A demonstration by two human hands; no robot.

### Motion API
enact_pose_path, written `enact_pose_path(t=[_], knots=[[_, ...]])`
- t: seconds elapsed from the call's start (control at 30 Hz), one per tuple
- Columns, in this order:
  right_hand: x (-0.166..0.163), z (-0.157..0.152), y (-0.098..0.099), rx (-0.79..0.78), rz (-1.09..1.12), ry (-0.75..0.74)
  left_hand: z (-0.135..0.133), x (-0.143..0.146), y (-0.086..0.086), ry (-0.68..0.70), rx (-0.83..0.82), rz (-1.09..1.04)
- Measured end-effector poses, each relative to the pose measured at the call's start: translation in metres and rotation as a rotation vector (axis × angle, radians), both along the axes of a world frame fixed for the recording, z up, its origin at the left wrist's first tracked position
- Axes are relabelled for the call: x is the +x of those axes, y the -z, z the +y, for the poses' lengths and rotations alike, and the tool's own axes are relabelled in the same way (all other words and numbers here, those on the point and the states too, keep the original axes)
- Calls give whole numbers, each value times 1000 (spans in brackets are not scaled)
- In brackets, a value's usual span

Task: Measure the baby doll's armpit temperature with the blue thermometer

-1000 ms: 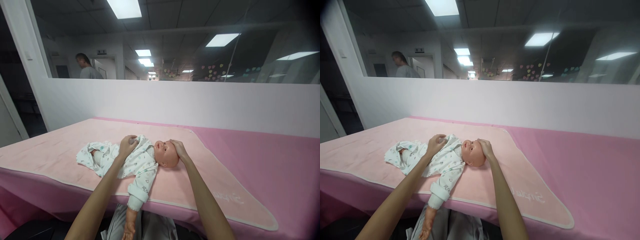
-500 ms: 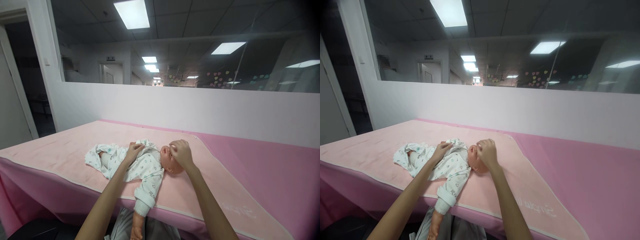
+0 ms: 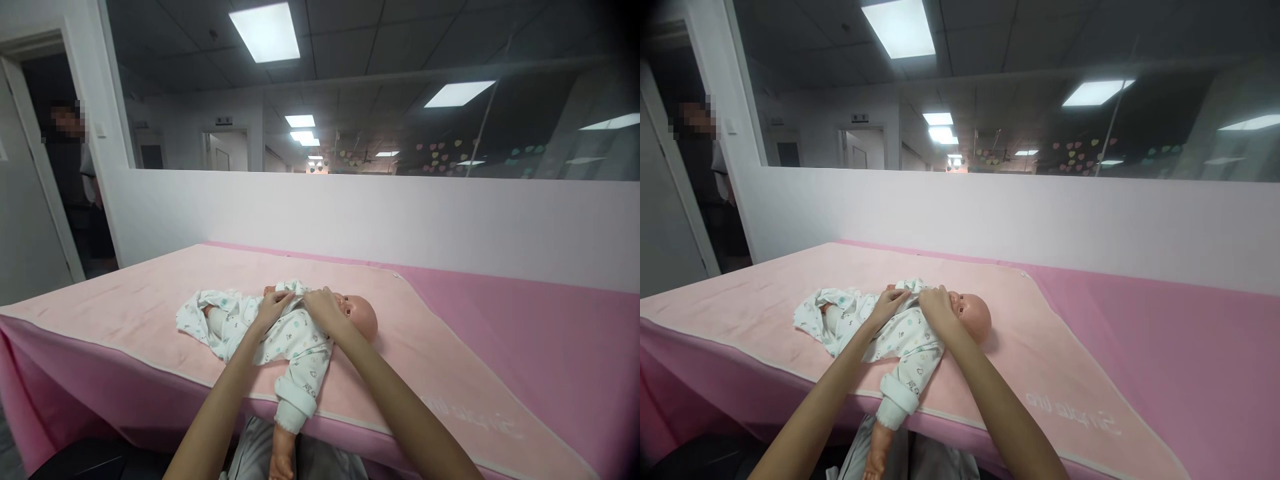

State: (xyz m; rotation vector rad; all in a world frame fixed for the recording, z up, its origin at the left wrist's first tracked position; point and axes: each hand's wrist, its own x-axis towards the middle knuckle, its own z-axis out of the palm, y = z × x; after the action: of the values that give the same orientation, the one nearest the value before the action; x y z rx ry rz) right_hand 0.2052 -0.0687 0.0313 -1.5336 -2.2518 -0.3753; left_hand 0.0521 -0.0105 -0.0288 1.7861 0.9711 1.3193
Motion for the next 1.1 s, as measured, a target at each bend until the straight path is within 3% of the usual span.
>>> enact_pose_path(t=[0.1,0.23,0.33,0.43,0.6,1.1], knots=[[16,-24,-9,7,170,-15,-4,0,-2,16,-6,-23],[37,-51,-19,-35,690,-186,-10,1,-5,-6,-20,-16],[44,-55,-21,-138,998,-358,-10,0,-5,7,-21,-19],[43,-52,-20,-204,1161,-453,-7,0,-3,24,-28,-12],[34,-51,-18,-173,1268,-452,-8,1,-2,11,4,-7],[29,-53,-11,-137,1268,-452,-14,-2,-6,89,-92,-22]])
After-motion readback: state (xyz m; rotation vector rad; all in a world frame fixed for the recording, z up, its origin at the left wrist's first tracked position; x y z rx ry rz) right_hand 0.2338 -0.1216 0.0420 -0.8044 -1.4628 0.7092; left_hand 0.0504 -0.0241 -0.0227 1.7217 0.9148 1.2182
